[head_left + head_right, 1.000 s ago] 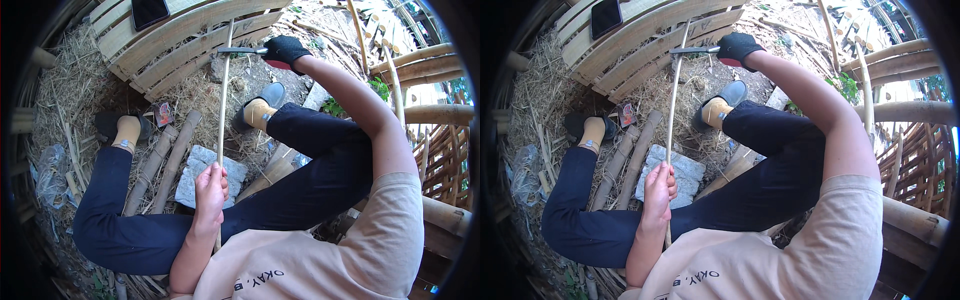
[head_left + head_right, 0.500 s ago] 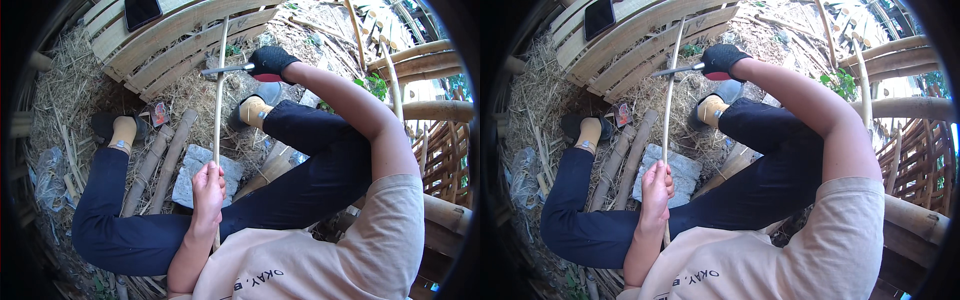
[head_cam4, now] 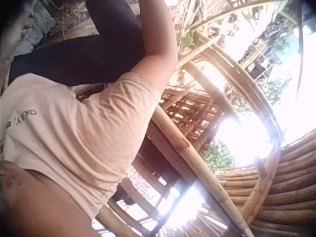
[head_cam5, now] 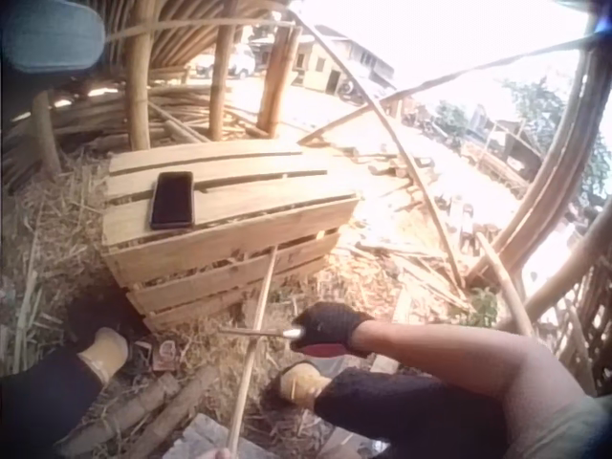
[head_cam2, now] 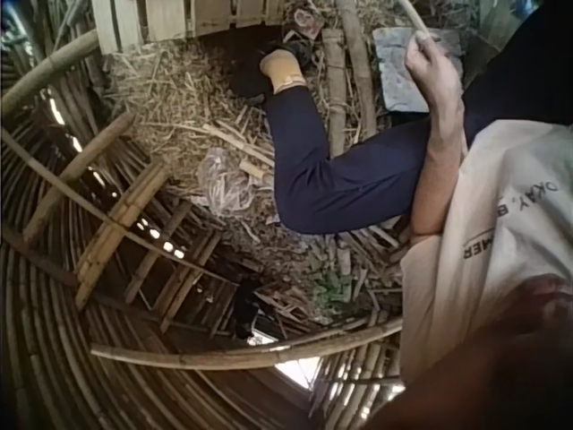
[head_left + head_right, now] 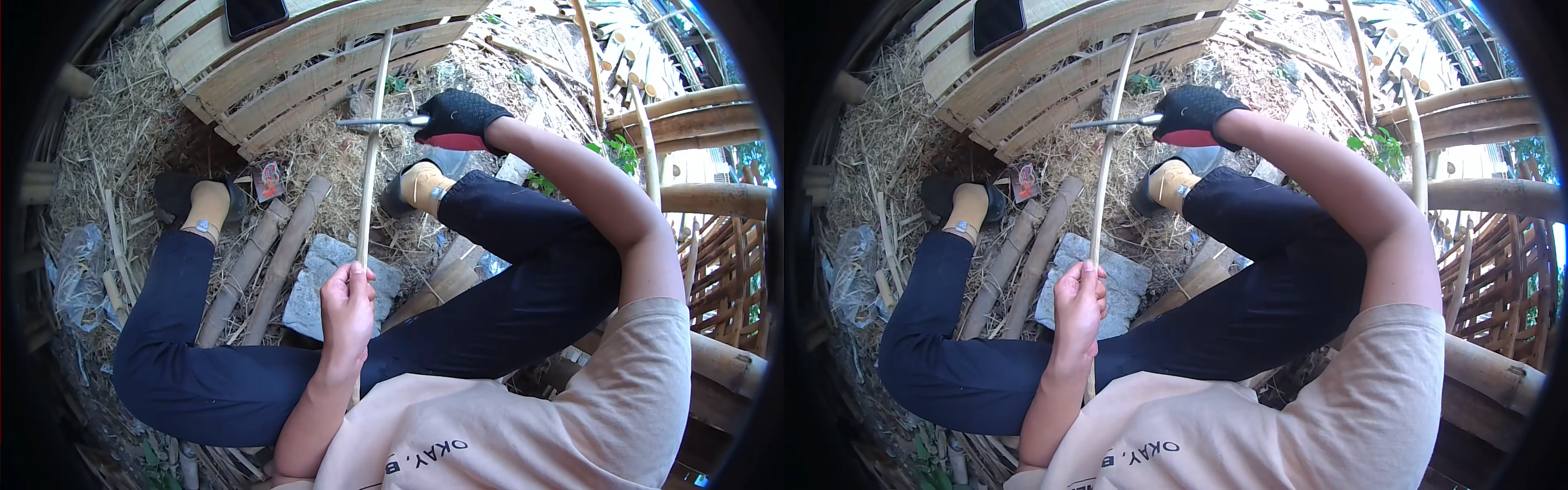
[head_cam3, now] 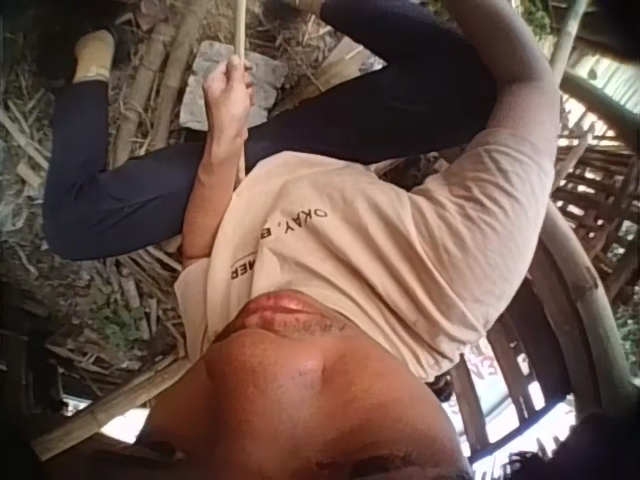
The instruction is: The person is using a metal scraper to shave the surface of a long wooden stick while sitting on the ground. They hold the stick with one hand and repeatedly scrape along its length with the tool held in the other hand.
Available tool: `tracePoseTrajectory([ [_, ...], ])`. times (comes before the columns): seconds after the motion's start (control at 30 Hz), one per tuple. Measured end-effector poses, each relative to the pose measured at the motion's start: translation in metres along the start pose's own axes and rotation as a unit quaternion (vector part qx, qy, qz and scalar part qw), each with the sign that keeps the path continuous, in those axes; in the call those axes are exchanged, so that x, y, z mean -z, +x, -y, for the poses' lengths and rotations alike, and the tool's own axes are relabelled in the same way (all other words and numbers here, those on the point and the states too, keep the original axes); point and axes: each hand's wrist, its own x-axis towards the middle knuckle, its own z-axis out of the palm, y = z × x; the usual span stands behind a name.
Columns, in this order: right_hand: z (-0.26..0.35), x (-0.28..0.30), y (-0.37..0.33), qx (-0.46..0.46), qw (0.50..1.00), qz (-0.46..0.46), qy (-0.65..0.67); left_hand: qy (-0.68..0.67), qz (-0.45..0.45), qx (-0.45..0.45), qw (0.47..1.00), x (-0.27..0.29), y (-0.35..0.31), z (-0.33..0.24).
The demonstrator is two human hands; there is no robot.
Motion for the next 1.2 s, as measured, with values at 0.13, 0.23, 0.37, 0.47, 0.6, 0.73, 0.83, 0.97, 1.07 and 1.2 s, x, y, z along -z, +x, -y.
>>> tracePoseTrajectory([
  [0.13, 0.037, 0.004, -0.018, 0.067, 0.993, 0.078, -0.062, 0.017, 0.003, -0.008, 1.0, 0.0, 0.0, -0.001],
  [0.23, 0.04, 0.001, -0.019, 0.046, 0.992, 0.083, -0.087, 0.029, 0.008, -0.01, 1.0, 0.003, 0.001, 0.006],
  [0.37, 0.034, 0.0, -0.012, 0.06, 0.987, 0.065, -0.132, 0.039, 0.005, -0.016, 0.999, 0.002, 0.002, 0.007],
  [0.47, 0.025, -0.006, -0.006, 0.087, 0.987, 0.042, -0.13, 0.03, 0.003, -0.018, 0.999, 0.003, 0.0, 0.003],
  [0.6, 0.025, -0.01, -0.004, 0.089, 0.986, 0.021, -0.139, 0.026, -0.011, -0.024, 0.999, 0.002, 0.0, 0.003],
  [0.73, 0.01, -0.015, 0.004, 0.1, 0.985, -0.006, -0.141, 0.029, -0.014, -0.02, 0.999, 0.002, -0.001, 0.001],
  [0.83, -0.019, 0.002, 0.023, -0.02, 0.992, -0.036, -0.12, 0.051, -0.005, -0.03, 0.998, 0.005, -0.001, 0.009],
  [0.97, -0.059, 0.015, 0.029, -0.08, 0.989, -0.069, -0.105, 0.044, 0.0, -0.031, 0.999, 0.002, -0.002, 0.007],
  [1.07, -0.055, 0.018, 0.026, -0.084, 0.99, -0.06, -0.097, 0.028, -0.007, -0.02, 0.999, 0.002, -0.003, 0.002],
  [1.2, -0.014, 0.008, 0.002, -0.003, 0.996, -0.013, -0.083, 0.014, -0.019, -0.016, 1.0, 0.0, -0.002, -0.002],
])
